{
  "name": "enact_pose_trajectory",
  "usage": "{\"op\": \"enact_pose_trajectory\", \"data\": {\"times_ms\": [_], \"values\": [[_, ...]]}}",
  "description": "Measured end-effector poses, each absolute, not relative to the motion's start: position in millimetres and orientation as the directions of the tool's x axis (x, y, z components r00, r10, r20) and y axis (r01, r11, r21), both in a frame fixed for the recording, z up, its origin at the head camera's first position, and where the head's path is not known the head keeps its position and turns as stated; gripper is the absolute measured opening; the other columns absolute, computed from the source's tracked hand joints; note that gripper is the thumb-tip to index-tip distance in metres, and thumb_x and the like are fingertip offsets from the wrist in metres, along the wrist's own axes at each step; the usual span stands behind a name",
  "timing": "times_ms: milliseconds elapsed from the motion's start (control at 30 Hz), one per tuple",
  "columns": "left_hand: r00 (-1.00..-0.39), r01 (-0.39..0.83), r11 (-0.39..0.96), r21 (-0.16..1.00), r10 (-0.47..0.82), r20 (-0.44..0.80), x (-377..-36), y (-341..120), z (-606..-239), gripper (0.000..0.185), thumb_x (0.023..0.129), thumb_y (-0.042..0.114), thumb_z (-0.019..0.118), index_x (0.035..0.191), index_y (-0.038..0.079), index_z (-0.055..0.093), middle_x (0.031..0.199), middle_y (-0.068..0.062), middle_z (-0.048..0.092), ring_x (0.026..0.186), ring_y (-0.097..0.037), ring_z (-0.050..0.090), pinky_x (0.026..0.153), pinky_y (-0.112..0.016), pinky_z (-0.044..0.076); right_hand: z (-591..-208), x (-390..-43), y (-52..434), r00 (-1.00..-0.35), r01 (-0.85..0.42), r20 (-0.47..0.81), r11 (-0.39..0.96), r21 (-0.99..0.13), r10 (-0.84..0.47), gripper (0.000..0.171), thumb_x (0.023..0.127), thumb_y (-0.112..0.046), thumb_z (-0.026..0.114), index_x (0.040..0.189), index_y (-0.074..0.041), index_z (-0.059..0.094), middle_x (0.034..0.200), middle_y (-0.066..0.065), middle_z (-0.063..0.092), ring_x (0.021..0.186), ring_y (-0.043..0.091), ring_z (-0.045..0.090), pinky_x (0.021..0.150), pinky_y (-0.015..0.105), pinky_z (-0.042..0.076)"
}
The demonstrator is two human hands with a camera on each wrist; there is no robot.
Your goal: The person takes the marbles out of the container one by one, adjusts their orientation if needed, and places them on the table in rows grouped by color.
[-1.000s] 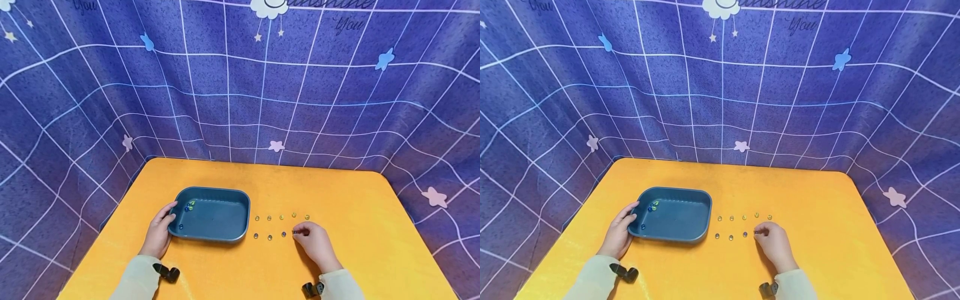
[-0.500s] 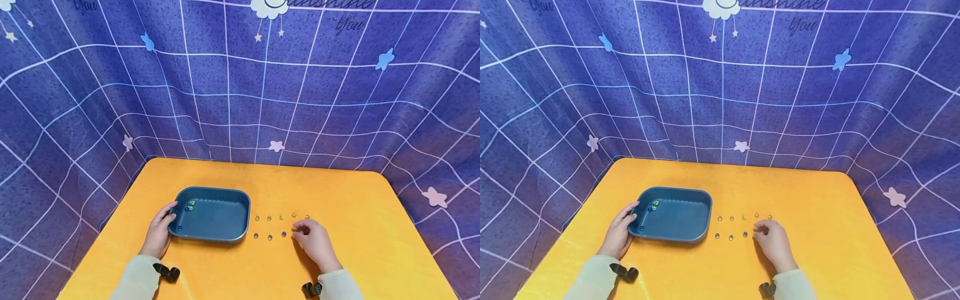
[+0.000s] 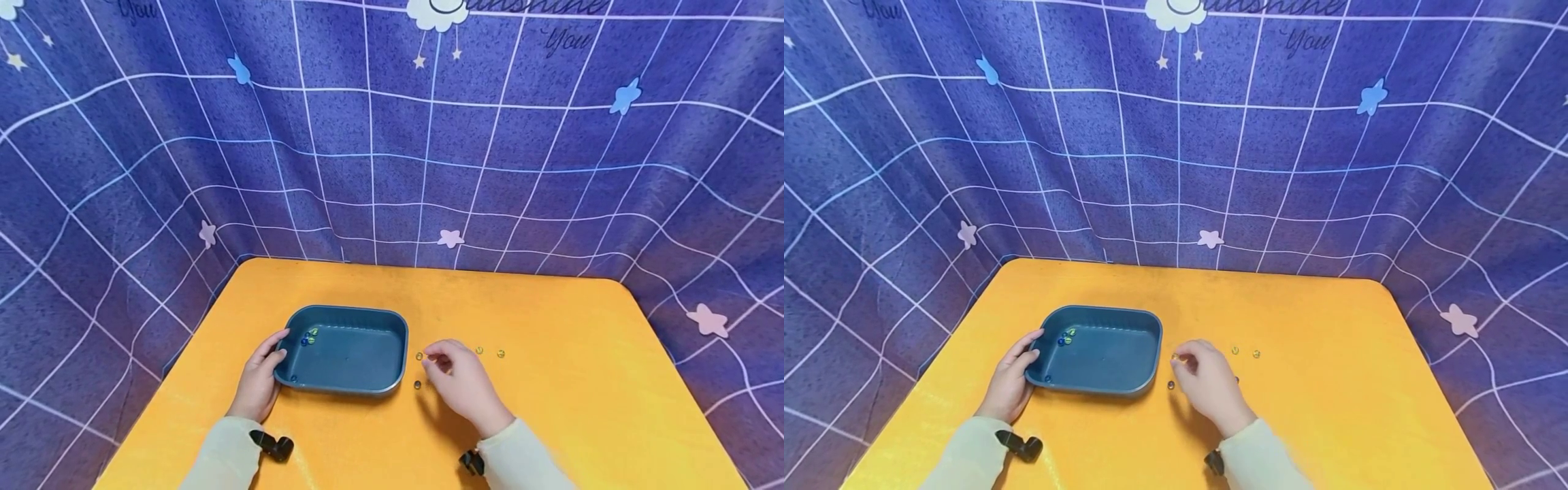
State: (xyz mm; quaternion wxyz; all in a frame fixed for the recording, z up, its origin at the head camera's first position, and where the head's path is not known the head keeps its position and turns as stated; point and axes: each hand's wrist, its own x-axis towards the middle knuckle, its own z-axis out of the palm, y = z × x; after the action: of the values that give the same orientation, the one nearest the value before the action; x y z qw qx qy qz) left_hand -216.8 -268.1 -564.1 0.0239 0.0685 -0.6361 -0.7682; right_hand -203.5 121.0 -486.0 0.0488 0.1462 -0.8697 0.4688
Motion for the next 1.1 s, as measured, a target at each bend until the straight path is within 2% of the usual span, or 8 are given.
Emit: {"op": "enact_pose_trajectory", "data": {"times_ms": [133, 267, 433, 600, 867, 1100], "values": [[-0.990, -0.051, -0.183, 0.982, -0.122, -0.074, -216, -268, -564, 0.047, 0.110, 0.012, 0.047, 0.157, 0.005, 0.041, 0.171, -0.007, 0.015, 0.154, -0.020, 0.013, 0.122, -0.034, 0.025, -481, -205, 92, -0.908, -0.391, 0.235, 0.500, -0.773, -0.347, 0.014, 0.098, -0.015, 0.071, 0.111, -0.009, 0.072, 0.100, -0.001, 0.065, 0.087, 0.011, 0.060, 0.080, 0.034, 0.057], [-0.990, -0.053, -0.179, 0.982, -0.121, -0.076, -217, -269, -565, 0.047, 0.110, 0.012, 0.047, 0.156, 0.005, 0.041, 0.171, -0.006, 0.016, 0.154, -0.019, 0.013, 0.123, -0.034, 0.023, -479, -206, 64, -0.845, -0.486, 0.212, 0.538, -0.689, -0.491, 0.021, 0.101, -0.021, 0.068, 0.120, -0.013, 0.070, 0.112, 0.000, 0.065, 0.095, 0.013, 0.060, 0.086, 0.031, 0.055], [-0.992, -0.036, -0.177, 0.984, -0.117, -0.057, -218, -269, -564, 0.047, 0.110, 0.012, 0.047, 0.156, 0.004, 0.041, 0.170, -0.008, 0.016, 0.154, -0.020, 0.013, 0.121, -0.031, 0.025, -480, -208, 32, -0.794, -0.563, 0.195, 0.576, -0.592, -0.575, 0.025, 0.104, -0.024, 0.062, 0.125, -0.014, 0.069, 0.119, -0.003, 0.064, 0.101, 0.012, 0.061, 0.094, 0.028, 0.054], [-0.991, -0.045, -0.179, 0.983, -0.113, -0.066, -217, -270, -563, 0.048, 0.110, 0.012, 0.047, 0.157, 0.005, 0.041, 0.171, -0.007, 0.015, 0.154, -0.020, 0.013, 0.120, -0.031, 0.027, -482, -214, 5, -0.793, -0.548, 0.137, 0.600, -0.583, -0.593, 0.026, 0.104, -0.022, 0.062, 0.127, -0.012, 0.069, 0.117, -0.004, 0.064, 0.101, 0.008, 0.060, 0.094, 0.026, 0.053], [-0.991, -0.054, -0.165, 0.985, -0.111, -0.073, -217, -271, -561, 0.047, 0.110, 0.012, 0.046, 0.157, 0.006, 0.041, 0.171, -0.004, 0.016, 0.154, -0.020, 0.013, 0.121, -0.035, 0.026, -482, -225, -32, -0.812, -0.432, -0.003, 0.603, -0.671, -0.584, 0.022, 0.101, -0.021, 0.067, 0.122, -0.015, 0.071, 0.104, -0.010, 0.063, 0.089, 0.004, 0.057, 0.085, 0.023, 0.053], [-0.993, -0.059, -0.165, 0.984, -0.091, -0.075, -217, -269, -562, 0.047, 0.111, 0.014, 0.045, 0.157, 0.007, 0.040, 0.170, -0.003, 0.016, 0.154, -0.021, 0.014, 0.121, -0.038, 0.025, -493, -236, -51, -0.824, -0.372, -0.119, 0.688, -0.624, -0.554, 0.024, 0.099, -0.028, 0.070, 0.121, -0.018, 0.070, 0.106, -0.008, 0.064, 0.090, 0.006, 0.058, 0.085, 0.027, 0.053]]}}
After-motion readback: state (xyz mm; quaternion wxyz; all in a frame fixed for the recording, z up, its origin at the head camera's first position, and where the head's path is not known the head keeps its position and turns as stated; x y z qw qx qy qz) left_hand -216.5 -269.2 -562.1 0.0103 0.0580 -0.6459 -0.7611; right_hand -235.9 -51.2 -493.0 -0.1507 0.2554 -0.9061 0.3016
